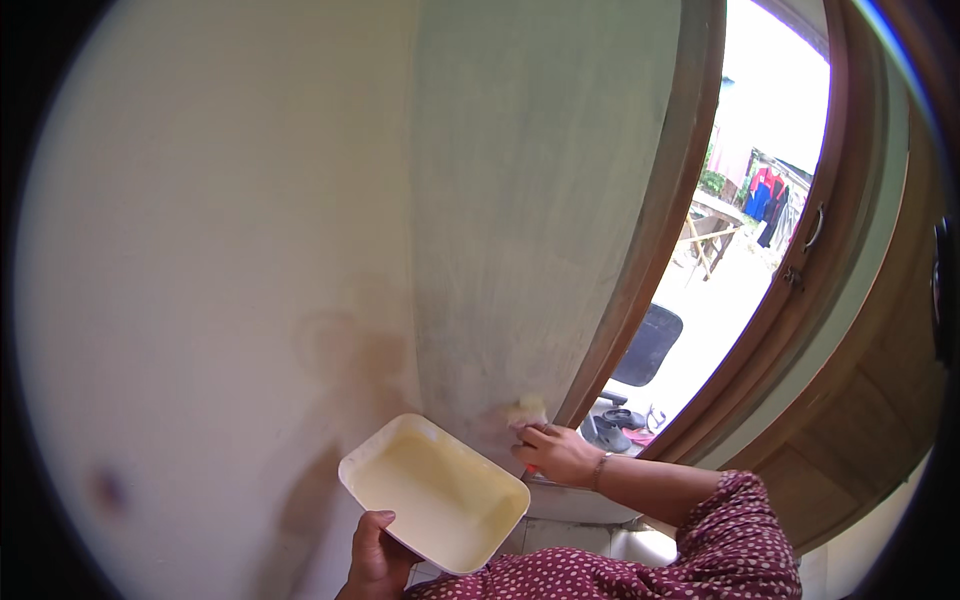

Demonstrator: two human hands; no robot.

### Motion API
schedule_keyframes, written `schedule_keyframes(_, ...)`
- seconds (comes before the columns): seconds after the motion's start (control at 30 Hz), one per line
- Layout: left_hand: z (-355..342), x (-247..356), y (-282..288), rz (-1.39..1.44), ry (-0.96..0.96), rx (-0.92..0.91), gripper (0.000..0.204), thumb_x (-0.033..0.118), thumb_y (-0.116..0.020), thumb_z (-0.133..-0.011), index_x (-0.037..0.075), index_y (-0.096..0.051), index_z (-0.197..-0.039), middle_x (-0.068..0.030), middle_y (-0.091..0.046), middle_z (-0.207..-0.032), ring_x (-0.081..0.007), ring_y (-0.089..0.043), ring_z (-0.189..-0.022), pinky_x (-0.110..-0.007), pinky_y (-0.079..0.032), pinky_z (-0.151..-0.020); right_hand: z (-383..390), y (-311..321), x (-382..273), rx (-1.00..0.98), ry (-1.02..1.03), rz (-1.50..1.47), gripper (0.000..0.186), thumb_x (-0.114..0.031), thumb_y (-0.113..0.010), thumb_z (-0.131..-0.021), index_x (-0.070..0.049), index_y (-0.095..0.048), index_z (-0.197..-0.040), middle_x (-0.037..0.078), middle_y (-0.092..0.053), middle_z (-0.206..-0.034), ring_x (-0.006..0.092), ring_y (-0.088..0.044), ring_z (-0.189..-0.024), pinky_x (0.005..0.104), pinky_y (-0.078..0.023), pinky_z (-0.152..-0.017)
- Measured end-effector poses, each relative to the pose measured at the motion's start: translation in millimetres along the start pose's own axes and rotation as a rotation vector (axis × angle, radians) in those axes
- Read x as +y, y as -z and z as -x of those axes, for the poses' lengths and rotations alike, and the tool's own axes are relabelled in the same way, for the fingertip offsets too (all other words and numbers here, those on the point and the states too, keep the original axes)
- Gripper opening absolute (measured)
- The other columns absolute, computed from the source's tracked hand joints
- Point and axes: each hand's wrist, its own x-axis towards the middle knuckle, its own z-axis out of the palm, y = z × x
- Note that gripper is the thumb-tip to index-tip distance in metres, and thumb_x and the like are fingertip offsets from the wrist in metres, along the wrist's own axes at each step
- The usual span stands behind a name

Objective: The person dips a paintbrush into a container of paint and applies the paint onto a wall using the paintbrush.

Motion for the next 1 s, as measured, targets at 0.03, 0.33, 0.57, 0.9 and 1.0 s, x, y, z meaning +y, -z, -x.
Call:
schedule_keyframes(0.03, 1, 0, -1, 0.023, 0.000, 0.009, 0.073, 0.038, -0.059, -0.080, 0.006, -0.039, -0.143, -0.0146, -0.056, -0.131, -0.0316, -0.058, -0.117, -0.053, -0.052, -0.091, -1, -10, 8, 0.001, -0.003, -0.004, 0.026, -0.011, -0.066, -0.077, -0.011, -0.064, -0.102, 0.011, -0.061, -0.108, 0.0270, -0.060, -0.113, 0.0385, -0.054, -0.089)
schedule_keyframes(0.33, 0, -1, 4, -0.038, 0.021, -0.001, 0.074, 0.042, -0.052, -0.084, 0.005, -0.035, -0.146, -0.0156, -0.051, -0.137, -0.0309, -0.052, -0.124, -0.049, -0.047, -0.097, -63, 114, 31, 0.007, -0.413, -0.246, 0.016, -0.013, -0.062, -0.090, -0.010, -0.067, -0.104, 0.012, -0.067, -0.100, 0.0314, -0.067, -0.086, 0.0411, -0.055, -0.075)
schedule_keyframes(0.57, -4, 0, 3, -0.036, -0.020, 0.016, 0.072, 0.042, -0.054, -0.083, 0.006, -0.038, -0.143, -0.0140, -0.056, -0.130, -0.0291, -0.058, -0.117, -0.050, -0.052, -0.088, -114, 261, 19, 0.743, 0.036, 0.260, 0.018, 0.000, -0.071, -0.079, -0.009, -0.069, -0.094, 0.007, -0.067, -0.102, 0.0238, -0.068, -0.084, 0.0356, -0.056, -0.072)
schedule_keyframes(0.9, 5, 7, 2, 0.011, -0.013, 0.071, 0.072, 0.040, -0.057, -0.081, 0.008, -0.039, -0.143, -0.0126, -0.055, -0.130, -0.0290, -0.057, -0.118, -0.050, -0.050, -0.090, -92, 82, 9, 0.090, 0.203, 0.746, 0.023, -0.021, -0.066, -0.071, -0.008, -0.065, -0.090, 0.016, -0.061, -0.120, 0.0368, -0.054, -0.124, 0.0443, -0.054, -0.095)
schedule_keyframes(1.0, 9, 11, -4, -0.001, -0.009, 0.117, 0.072, 0.039, -0.059, -0.080, 0.008, -0.039, -0.142, -0.0124, -0.056, -0.130, -0.0288, -0.057, -0.117, -0.050, -0.050, -0.090, -49, -3, -8, -0.039, 0.125, 0.234, 0.018, -0.018, -0.064, -0.074, -0.009, -0.062, -0.090, 0.011, -0.059, -0.108, 0.0330, -0.061, -0.110, 0.0431, -0.054, -0.091)
